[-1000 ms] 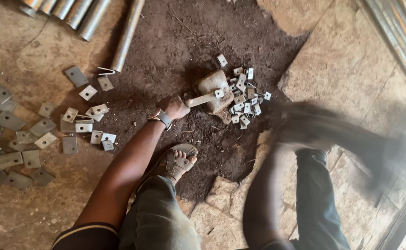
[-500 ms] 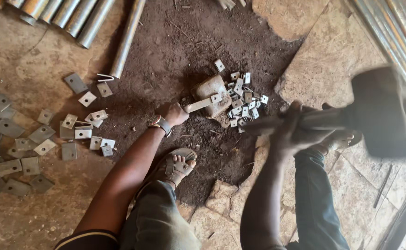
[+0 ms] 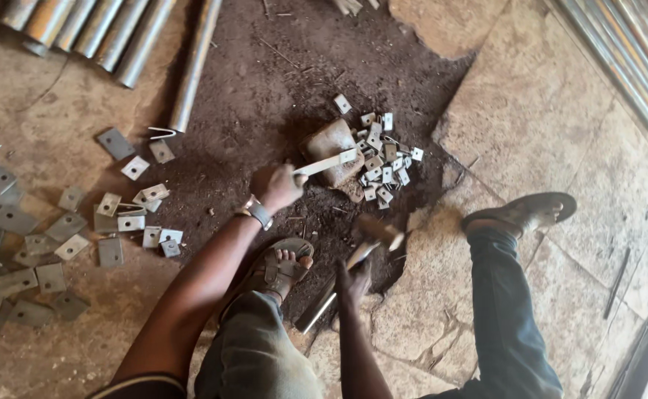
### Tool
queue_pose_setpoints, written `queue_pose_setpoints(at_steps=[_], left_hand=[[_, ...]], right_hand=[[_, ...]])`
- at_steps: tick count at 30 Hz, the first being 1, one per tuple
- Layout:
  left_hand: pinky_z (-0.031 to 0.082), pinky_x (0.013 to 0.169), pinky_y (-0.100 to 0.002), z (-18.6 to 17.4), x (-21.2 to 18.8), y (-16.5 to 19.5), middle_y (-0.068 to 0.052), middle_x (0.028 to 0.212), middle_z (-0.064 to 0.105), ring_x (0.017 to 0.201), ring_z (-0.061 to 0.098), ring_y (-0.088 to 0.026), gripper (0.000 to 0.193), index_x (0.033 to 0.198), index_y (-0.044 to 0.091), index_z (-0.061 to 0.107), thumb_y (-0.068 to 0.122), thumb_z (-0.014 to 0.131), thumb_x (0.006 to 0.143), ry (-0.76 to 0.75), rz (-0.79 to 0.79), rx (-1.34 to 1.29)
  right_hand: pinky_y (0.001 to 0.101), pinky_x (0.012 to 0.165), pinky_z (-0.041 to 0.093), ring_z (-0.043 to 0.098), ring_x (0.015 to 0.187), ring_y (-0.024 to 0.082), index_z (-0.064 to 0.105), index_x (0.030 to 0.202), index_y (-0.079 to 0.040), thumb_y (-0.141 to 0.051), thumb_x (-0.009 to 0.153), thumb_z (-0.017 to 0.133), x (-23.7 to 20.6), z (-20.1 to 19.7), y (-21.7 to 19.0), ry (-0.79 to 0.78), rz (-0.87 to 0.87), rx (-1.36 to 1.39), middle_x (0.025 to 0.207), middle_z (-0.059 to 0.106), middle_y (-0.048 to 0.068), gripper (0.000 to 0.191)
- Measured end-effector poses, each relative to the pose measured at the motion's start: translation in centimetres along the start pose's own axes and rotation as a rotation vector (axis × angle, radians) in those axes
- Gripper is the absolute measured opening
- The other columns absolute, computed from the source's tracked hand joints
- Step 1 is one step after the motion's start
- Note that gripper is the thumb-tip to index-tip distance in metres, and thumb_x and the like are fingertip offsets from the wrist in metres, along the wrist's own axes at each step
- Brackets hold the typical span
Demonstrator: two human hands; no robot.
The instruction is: The person holds small metal brackets against a metal block on the ground using a metal bar while another person strikes them with a large hammer, then moves the finished pieces into a separate pile.
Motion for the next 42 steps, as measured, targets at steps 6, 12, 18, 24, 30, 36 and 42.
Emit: queue_pose_setpoints(at_steps=[6, 12, 18, 24, 30, 36, 42], left_hand=[[0.043, 0.069, -0.035, 2.4, 1.6, 7.2, -0.006, 0.079, 0.059, 0.07, 0.051, -0.017, 0.046, 0.086, 0.004, 0.067, 0.03, 0.041, 0.114, 0.006, -0.027, -0.12], [0.047, 0.064, -0.038, 1.7, 1.5, 9.2, -0.01, 0.084, 0.061, 0.07, 0.054, -0.021, 0.026, 0.121, 0.004, 0.058, 0.018, 0.044, 0.103, 0.152, 0.308, 0.31], [0.05, 0.069, -0.044, 1.8, 1.5, 9.2, -0.018, 0.085, 0.064, 0.074, 0.061, -0.029, 0.037, 0.128, -0.004, 0.054, 0.023, 0.042, 0.105, 0.184, 0.27, 0.18], [0.054, 0.072, -0.05, 2.0, 1.3, 9.5, -0.021, 0.078, 0.066, 0.072, 0.067, -0.035, 0.042, 0.121, -0.005, 0.056, 0.032, 0.047, 0.104, 0.118, 0.195, 0.027], [0.048, 0.056, -0.047, -11.6, -7.6, 5.8, -0.014, 0.073, 0.066, 0.064, 0.064, -0.036, 0.022, 0.094, 0.011, 0.066, 0.031, 0.06, 0.101, 0.67, 0.324, -0.139], [0.045, 0.047, -0.04, -20.7, -10.9, -0.9, -0.007, 0.065, 0.063, 0.052, 0.059, -0.025, 0.025, 0.092, 0.01, 0.066, 0.027, 0.057, 0.106, 0.84, 0.14, -0.273], [0.038, 0.036, -0.03, -23.5, -11.5, -5.7, 0.004, 0.061, 0.056, 0.042, 0.046, -0.01, 0.03, 0.093, 0.006, 0.065, 0.028, 0.053, 0.109, 0.866, 0.092, -0.324]], right_hand=[[0.0551, 0.086, 0.053, 0.054, 0.109, 0.038, 0.058, 0.126, -0.016, -0.032, 0.071, 0.088, 1.1, -2.2, -1.1, 0.468, -0.268, -0.275, 0.126, 0.05, 0.016, 0.065], [0.0407, 0.085, 0.058, 0.059, 0.104, 0.029, 0.06, 0.117, -0.015, -0.014, 0.088, 0.073, 0.6, 2.0, -7.0, 0.33, -0.578, -0.049, 0.126, 0.055, 0.01, 0.032], [0.0504, 0.089, 0.052, 0.058, 0.108, 0.039, 0.061, 0.114, -0.005, -0.008, 0.072, 0.076, -2.9, 4.7, -11.1, 0.124, -0.536, -0.007, 0.126, 0.05, 0.023, 0.045], [0.0529, 0.094, 0.048, 0.057, 0.11, 0.041, 0.061, 0.113, -0.004, -0.011, 0.074, 0.076, -2.7, 2.0, -14.2, 0.139, -0.578, 0.052, 0.123, 0.055, 0.022, 0.042], [0.0487, 0.084, 0.054, 0.068, 0.095, 0.035, 0.066, 0.106, -0.006, -0.012, 0.083, 0.073, -4.6, 8.1, -18.2, -0.189, -0.765, 0.118, 0.101, 0.072, 0.015, 0.025], [0.0431, 0.071, 0.056, 0.071, 0.081, 0.032, 0.072, 0.099, -0.005, -0.014, 0.084, 0.078, -12.7, 25.1, -20.9, -0.948, -0.809, -0.18, 0.089, 0.073, 0.017, 0.019], [0.039, 0.069, 0.057, 0.071, 0.081, 0.027, 0.071, 0.101, -0.004, -0.012, 0.085, 0.08, -18.1, 29.1, -22.9, -1.174, -0.916, -0.025, 0.092, 0.074, 0.017, 0.019]])
Point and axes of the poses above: each hand's wrist, its own x-axis towards the middle knuckle, its own z-axis out of the palm, y = z × x, the point moved 8 cm from there along x, towards the middle knuckle
